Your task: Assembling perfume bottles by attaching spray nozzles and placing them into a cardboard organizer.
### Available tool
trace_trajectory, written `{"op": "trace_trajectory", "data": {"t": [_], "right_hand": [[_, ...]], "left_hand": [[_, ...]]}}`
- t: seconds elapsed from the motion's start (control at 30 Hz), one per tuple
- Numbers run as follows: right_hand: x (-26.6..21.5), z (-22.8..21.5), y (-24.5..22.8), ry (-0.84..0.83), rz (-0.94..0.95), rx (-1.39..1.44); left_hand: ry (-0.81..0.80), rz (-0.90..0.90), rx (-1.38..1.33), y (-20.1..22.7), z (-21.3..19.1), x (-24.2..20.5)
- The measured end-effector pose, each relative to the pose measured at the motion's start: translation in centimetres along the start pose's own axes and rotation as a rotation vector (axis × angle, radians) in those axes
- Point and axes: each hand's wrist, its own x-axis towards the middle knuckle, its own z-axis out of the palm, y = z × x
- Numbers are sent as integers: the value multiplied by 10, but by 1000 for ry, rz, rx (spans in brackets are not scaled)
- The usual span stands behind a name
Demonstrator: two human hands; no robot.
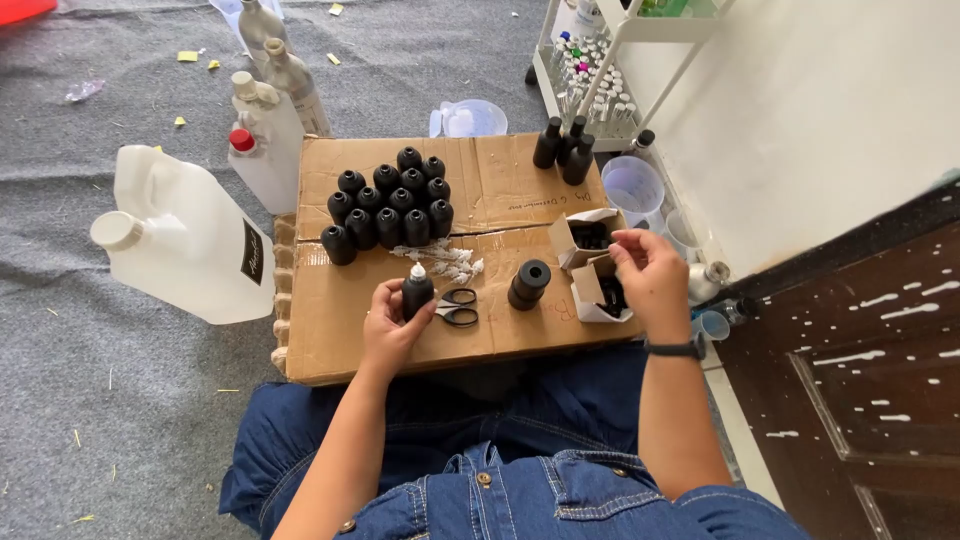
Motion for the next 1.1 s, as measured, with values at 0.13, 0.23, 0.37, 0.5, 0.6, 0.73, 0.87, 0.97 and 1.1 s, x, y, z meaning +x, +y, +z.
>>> {"op": "trace_trajectory", "data": {"t": [0.13,0.23,0.37,0.5,0.6,0.73,0.87,0.97,1.1], "right_hand": [[10,-6,22,-150,-6,-137],[16,-5,18,-357,-4,-248],[22,3,33,-350,-10,-331],[20,3,36,-428,12,-467],[20,9,36,-546,-32,-586],[17,20,48,-640,-39,-696],[20,26,47,-646,-82,-776],[21,28,54,-621,-115,-761],[17,31,49,-558,-220,-776]], "left_hand": [[92,71,38,-25,3,-5],[111,157,157,-20,8,-9],[107,186,206,-20,6,-11],[103,204,215,-23,3,-11],[89,200,210,-23,1,-13],[71,181,212,-19,1,-15],[69,196,196,-18,-1,-14],[67,197,179,-19,-1,-14],[67,201,131,-21,-2,-13]]}}
